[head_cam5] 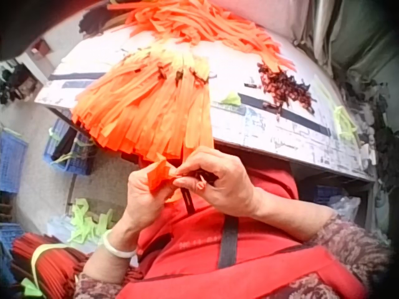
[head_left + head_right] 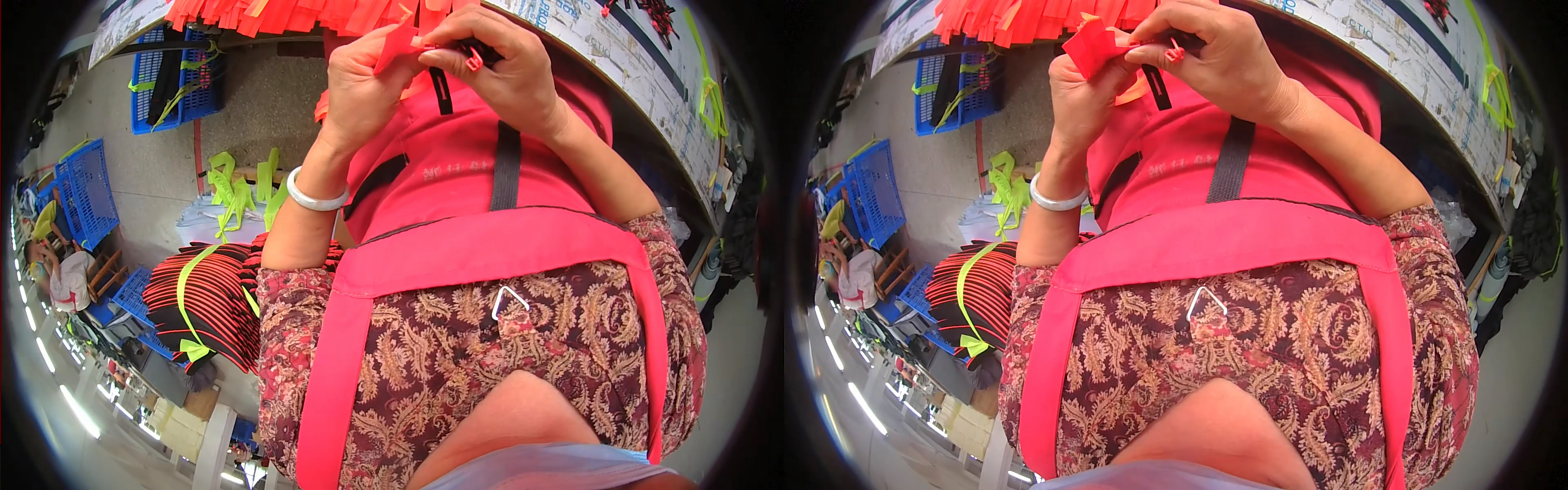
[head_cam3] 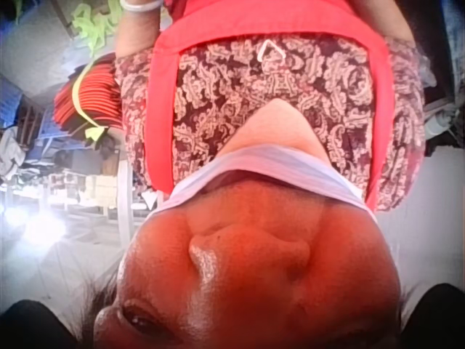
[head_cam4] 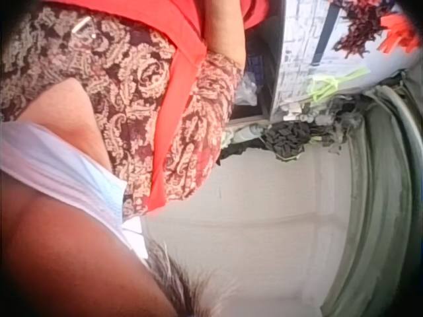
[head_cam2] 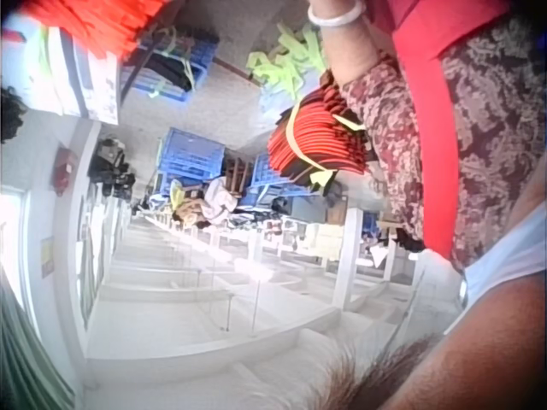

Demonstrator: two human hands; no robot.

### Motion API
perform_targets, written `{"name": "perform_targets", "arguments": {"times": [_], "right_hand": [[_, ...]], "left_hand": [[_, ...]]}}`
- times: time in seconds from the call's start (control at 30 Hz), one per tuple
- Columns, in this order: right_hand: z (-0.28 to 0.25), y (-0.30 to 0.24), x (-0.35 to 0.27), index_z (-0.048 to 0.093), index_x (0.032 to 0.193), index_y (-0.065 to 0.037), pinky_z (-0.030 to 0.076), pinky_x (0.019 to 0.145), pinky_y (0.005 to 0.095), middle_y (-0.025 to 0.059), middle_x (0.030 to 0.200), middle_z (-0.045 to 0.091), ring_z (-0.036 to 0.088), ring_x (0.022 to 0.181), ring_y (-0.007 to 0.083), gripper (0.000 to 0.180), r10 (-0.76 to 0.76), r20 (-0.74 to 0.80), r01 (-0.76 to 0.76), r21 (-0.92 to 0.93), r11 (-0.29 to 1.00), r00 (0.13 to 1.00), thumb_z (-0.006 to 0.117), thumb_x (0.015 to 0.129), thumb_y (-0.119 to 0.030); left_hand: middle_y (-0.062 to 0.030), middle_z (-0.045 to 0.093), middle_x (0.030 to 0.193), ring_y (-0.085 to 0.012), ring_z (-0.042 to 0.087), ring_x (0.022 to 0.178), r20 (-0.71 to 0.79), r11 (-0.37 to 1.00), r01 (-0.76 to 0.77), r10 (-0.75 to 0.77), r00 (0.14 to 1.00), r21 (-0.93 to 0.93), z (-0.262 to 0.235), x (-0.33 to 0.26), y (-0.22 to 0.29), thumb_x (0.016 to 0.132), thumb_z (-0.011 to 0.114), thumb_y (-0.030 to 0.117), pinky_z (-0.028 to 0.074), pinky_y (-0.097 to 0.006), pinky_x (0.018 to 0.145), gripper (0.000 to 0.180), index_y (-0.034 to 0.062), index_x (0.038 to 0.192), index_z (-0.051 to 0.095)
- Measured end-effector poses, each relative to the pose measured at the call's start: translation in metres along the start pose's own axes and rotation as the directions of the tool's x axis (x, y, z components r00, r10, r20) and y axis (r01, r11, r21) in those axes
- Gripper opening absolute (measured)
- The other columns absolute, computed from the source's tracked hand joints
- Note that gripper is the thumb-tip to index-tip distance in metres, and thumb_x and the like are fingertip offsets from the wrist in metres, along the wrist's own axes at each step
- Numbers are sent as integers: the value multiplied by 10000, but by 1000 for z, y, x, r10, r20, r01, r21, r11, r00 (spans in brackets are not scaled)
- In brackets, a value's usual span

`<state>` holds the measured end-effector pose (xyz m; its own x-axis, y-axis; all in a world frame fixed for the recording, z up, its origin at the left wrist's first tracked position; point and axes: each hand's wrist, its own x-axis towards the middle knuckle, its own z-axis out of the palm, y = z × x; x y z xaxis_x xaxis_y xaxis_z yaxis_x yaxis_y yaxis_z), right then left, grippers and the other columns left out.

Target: Attaching plastic buckles to orange fabric straps at a workbench.

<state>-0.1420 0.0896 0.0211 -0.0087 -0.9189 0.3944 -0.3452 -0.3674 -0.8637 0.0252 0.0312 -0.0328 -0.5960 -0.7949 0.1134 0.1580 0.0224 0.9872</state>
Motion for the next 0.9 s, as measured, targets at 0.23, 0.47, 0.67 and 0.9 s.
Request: {"name": "perform_targets", "arguments": {"times": [0.23,0.47,0.67,0.9], "right_hand": [[3,3,0,652,856,6,463,615,259,102,784,624,599,689,181,106,7,-1,-7,37,999,1000,715,786,-40],[5,17,-12,642,952,3,476,700,231,61,840,627,593,778,116,178,79,84,-77,-28,997,993,709,791,-31],[9,14,-11,629,921,13,488,703,251,72,842,629,600,780,132,152,-46,35,47,-35,998,998,705,804,-48],[4,2,2,632,860,8,487,615,266,120,768,642,633,685,183,95,14,-62,-5,156,988,998,671,829,-73]], "left_hand": [[21,591,783,-21,479,633,-37,999,1,-3,999,-51,1,-1,-3,835,654,1,379,-190,528,124,13,955,682],[9,601,779,-37,494,644,27,989,136,-138,990,53,-1,-1,4,851,630,31,383,-201,537,92,-2,925,674],[-21,560,713,-62,483,605,63,966,-167,158,985,199,1,-1,8,824,593,-21,365,-217,515,74,-30,844,664],[21,580,710,-31,484,590,39,993,118,-117,992,-14,-5,6,15,846,623,15,373,-197,507,76,4,910,661]]}}
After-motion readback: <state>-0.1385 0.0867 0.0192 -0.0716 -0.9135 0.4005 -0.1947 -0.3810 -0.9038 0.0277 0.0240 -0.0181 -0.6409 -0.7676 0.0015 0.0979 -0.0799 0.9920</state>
